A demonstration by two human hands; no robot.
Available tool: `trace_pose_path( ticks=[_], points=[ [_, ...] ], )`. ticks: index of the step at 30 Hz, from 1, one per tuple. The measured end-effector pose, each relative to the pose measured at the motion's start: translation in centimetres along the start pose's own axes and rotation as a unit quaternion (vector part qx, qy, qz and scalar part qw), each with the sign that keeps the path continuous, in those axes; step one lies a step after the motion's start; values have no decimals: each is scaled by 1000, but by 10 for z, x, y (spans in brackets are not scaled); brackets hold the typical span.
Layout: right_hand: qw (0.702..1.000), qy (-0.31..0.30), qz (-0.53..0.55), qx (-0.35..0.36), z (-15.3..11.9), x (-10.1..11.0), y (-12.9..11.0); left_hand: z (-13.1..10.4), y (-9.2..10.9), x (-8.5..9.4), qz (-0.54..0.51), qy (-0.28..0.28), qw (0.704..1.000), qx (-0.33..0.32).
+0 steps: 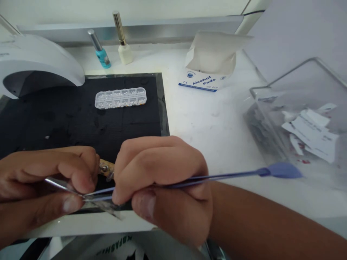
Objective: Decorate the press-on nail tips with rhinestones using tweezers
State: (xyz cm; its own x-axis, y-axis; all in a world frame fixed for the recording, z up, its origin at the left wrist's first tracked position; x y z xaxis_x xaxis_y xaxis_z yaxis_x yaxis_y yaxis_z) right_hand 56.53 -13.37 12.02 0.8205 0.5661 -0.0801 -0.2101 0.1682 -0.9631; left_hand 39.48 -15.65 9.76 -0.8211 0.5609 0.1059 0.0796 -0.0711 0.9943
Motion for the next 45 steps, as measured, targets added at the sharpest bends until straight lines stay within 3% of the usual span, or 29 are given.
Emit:
trace_pose_path(
  ticks=[45],
  points=[
    [999, 14, -29, 13, 5, -4, -6, 0, -5, -2, -48, 8, 998, 44]
  ],
)
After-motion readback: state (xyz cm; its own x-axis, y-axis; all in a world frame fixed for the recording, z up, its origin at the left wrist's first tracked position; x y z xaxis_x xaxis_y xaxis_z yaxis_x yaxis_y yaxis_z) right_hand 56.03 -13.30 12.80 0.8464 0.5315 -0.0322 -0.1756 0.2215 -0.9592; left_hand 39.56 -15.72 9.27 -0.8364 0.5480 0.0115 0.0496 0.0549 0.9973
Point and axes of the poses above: each hand's wrist, its own z-axis towards the middle knuckle, its own x-axis out of the back of the hand, y = z × x, the point moved 6 cm from there along z, towards the middle knuckle, and after that the axes turned 9 degrees about -x, right-handed, at the moved point
